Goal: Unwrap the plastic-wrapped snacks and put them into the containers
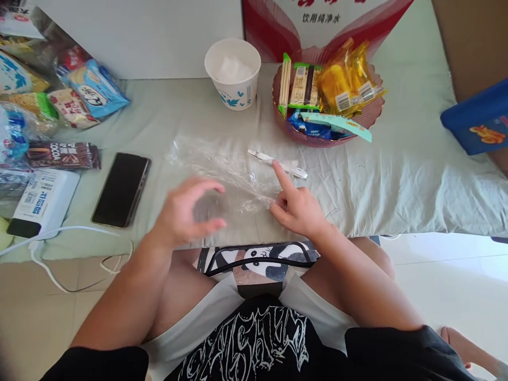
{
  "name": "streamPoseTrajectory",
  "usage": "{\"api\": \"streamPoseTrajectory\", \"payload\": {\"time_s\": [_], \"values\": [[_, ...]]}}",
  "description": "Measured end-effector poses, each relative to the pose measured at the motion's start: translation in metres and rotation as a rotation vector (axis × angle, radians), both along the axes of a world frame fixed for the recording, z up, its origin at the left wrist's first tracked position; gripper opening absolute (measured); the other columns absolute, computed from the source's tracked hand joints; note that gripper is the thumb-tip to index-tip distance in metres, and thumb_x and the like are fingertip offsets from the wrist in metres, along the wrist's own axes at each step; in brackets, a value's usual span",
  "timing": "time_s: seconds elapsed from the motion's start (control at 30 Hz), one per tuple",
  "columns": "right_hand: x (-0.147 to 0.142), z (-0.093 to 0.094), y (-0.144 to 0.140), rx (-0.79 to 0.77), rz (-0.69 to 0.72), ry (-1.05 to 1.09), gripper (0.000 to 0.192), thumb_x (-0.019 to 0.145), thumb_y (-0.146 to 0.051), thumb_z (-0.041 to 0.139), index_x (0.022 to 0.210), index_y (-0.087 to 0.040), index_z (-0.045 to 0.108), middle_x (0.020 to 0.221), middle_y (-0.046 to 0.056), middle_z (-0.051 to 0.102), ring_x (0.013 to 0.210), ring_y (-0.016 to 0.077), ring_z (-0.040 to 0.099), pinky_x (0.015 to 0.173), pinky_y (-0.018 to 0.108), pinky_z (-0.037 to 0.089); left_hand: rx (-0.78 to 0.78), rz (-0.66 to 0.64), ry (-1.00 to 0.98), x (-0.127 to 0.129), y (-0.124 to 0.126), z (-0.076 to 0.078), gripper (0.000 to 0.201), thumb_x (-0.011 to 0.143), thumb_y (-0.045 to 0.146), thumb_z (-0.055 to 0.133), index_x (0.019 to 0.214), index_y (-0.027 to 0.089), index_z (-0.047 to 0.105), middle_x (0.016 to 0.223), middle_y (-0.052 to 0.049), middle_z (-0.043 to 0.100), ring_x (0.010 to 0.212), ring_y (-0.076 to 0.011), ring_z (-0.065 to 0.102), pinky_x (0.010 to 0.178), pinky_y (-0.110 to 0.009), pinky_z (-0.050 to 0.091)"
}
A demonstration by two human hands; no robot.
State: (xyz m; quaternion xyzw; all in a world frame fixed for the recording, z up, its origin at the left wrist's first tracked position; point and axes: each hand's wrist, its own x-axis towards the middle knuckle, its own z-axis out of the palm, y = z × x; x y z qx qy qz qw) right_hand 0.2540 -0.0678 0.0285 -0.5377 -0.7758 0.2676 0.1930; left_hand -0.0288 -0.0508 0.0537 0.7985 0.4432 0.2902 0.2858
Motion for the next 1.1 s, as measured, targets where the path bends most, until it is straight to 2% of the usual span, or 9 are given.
{"api": "streamPoseTrajectory", "payload": {"time_s": [0.07,0.13,0.33,0.53,0.63,0.77,0.9,1.0,1.1], "values": [[-0.001,0.001,0.001,0.009,-0.044,0.021,0.082,0.087,-0.023,0.052,0.166,-0.016,0.032,0.058,-0.005,0.065,0.048,0.0176,0.053,0.055,0.032,0.047,-0.053,-0.078,0.18,0.007,-0.014,-0.004,0.031,0.081,0.037,0.073,0.106,0.02,0.071,0.125,-0.014,0.076,0.119,-0.0344,0.07,0.102,-0.052,0.056],[-0.001,0.002,0.002,0.017,-0.049,0.032,0.074,0.087,-0.026,0.057,0.16,-0.02,0.042,0.064,-0.003,0.068,0.05,0.0165,0.054,0.055,0.031,0.047,-0.102,-0.052,0.231,0.004,-0.017,-0.007,0.011,0.086,0.024,0.061,0.09,0.021,0.07,0.125,-0.014,0.076,0.123,-0.0352,0.07,0.105,-0.056,0.054],[0.004,0.001,0.009,0.134,0.249,0.077,0.037,0.087,-0.037,0.073,0.119,-0.02,0.072,0.094,0.007,0.075,0.082,0.0217,0.072,0.075,0.036,0.061,-0.396,-0.107,-0.116,-0.038,0.002,0.008,0.017,0.079,0.025,0.058,0.062,0.023,0.057,0.139,-0.008,0.074,0.148,-0.0337,0.055,0.121,-0.057,0.044],[0.01,-0.004,0.011,0.17,0.365,0.179,0.004,0.088,-0.023,0.066,0.088,-0.022,0.07,0.137,0.013,0.072,0.128,0.0316,0.069,0.107,0.054,0.058,-0.633,0.002,-0.3,-0.06,0.006,0.011,0.031,0.078,0.04,0.065,0.055,0.024,0.052,0.121,-0.011,0.082,0.126,-0.0352,0.072,0.113,-0.055,0.05],[0.014,0.001,0.011,0.036,0.293,0.357,0.018,0.09,-0.031,0.067,0.075,-0.021,0.063,0.15,0.013,0.065,0.136,0.0331,0.066,0.105,0.052,0.06,-0.682,0.006,-0.364,-0.063,0.003,0.011,0.046,0.078,0.049,0.067,0.05,0.022,0.043,0.12,-0.015,0.082,0.125,-0.035,0.071,0.111,-0.05,0.051],[0.017,0.009,0.012,-0.258,0.023,0.617,0.039,0.088,-0.055,0.074,0.073,-0.022,0.06,0.126,0.014,0.078,0.09,0.029,0.081,0.076,0.046,0.066,-0.815,-0.111,-0.351,-0.07,0.008,0.013,0.047,0.077,0.052,0.071,0.05,0.021,0.048,0.125,-0.02,0.079,0.119,-0.0345,0.073,0.107,-0.049,0.054],[0.012,0.008,0.015,-0.407,-0.239,0.695,0.054,0.073,-0.072,0.081,0.074,-0.024,0.057,0.081,0.005,0.079,0.048,0.017,0.065,0.052,0.035,0.058,-0.825,-0.169,-0.306,-0.079,0.017,0.012,0.021,0.073,0.042,0.077,0.067,0.024,0.069,0.128,-0.018,0.078,0.127,-0.0339,0.071,0.106,-0.049,0.056],[0.008,0.005,0.018,-0.386,-0.34,0.634,0.05,0.075,-0.068,0.08,0.076,-0.024,0.055,0.07,0.001,0.074,0.042,0.0137,0.059,0.044,0.029,0.051,-0.77,-0.078,-0.259,-0.077,0.02,0.008,0.015,0.072,0.037,0.077,0.069,0.024,0.07,0.117,-0.015,0.082,0.113,-0.0303,0.077,0.094,-0.043,0.062],[0.005,0.004,0.02,-0.354,-0.435,0.598,0.044,0.077,-0.059,0.079,0.08,-0.025,0.051,0.063,-0.002,0.07,0.033,0.0082,0.044,0.034,0.023,0.034,-0.744,0.203,-0.409,-0.067,0.022,0.003,0.018,0.072,0.037,0.075,0.068,0.023,0.063,0.088,-0.012,0.083,0.086,-0.0265,0.08,0.072,-0.035,0.064]]}}
